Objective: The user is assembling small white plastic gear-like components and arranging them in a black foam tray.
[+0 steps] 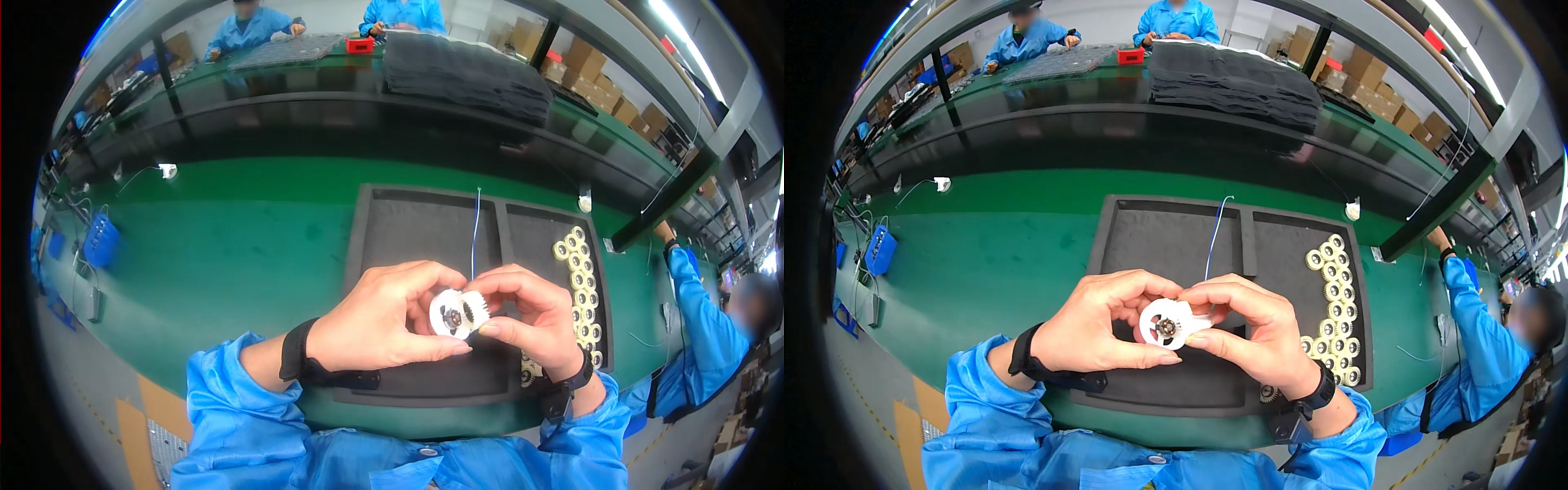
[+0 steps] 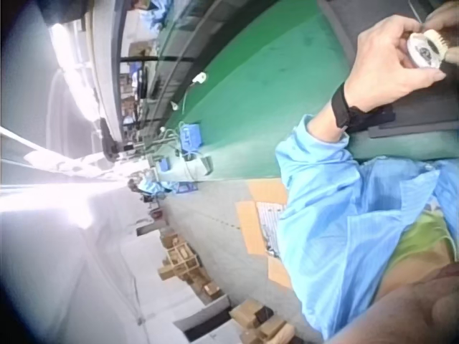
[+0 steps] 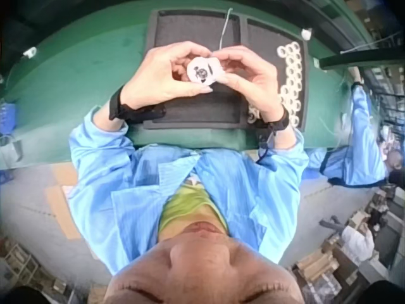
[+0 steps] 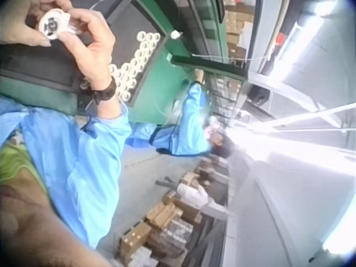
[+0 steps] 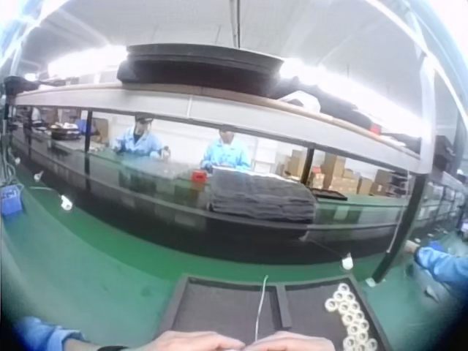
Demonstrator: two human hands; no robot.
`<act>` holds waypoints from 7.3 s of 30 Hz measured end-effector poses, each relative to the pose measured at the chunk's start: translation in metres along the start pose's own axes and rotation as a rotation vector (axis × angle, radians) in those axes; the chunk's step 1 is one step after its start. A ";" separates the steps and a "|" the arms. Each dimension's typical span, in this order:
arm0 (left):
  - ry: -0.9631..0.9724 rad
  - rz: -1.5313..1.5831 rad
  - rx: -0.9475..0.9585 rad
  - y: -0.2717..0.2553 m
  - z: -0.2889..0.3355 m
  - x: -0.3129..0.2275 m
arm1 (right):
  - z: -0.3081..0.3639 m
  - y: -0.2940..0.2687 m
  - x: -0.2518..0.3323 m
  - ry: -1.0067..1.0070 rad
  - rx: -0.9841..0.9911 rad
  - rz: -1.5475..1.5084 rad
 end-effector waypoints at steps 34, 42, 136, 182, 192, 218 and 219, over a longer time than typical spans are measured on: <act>0.202 0.081 -0.218 -0.088 -0.042 -0.002 | 0.043 -0.053 0.059 -0.114 -0.429 0.683; 0.293 -1.052 -0.778 -0.302 -0.084 0.049 | 0.056 -0.055 -0.012 0.188 -0.220 1.051; -0.695 -1.196 -0.835 -0.432 0.093 0.175 | -0.015 0.060 0.033 -0.210 -0.095 0.597; 0.069 0.212 -0.121 -0.022 0.014 -0.015 | -0.004 0.033 0.047 -0.268 0.002 0.322; -0.206 0.447 0.156 -0.001 0.023 0.000 | 0.017 0.067 0.067 -0.551 0.040 0.524; -0.073 -0.975 -1.061 -0.382 0.011 0.144 | -0.001 -0.115 -0.047 0.148 -0.594 1.379; -0.210 -0.965 -0.971 -0.377 0.015 0.170 | -0.002 -0.112 -0.045 0.133 -0.587 1.381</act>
Point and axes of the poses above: each hand's wrist, its own z-axis away from the middle knuckle, its own y-axis out of the palm, x = y × z, the point moved 10 cm from there along -z, towards the middle knuckle, and after that the axes turned 15 degrees about y, right-handed, at the moved point
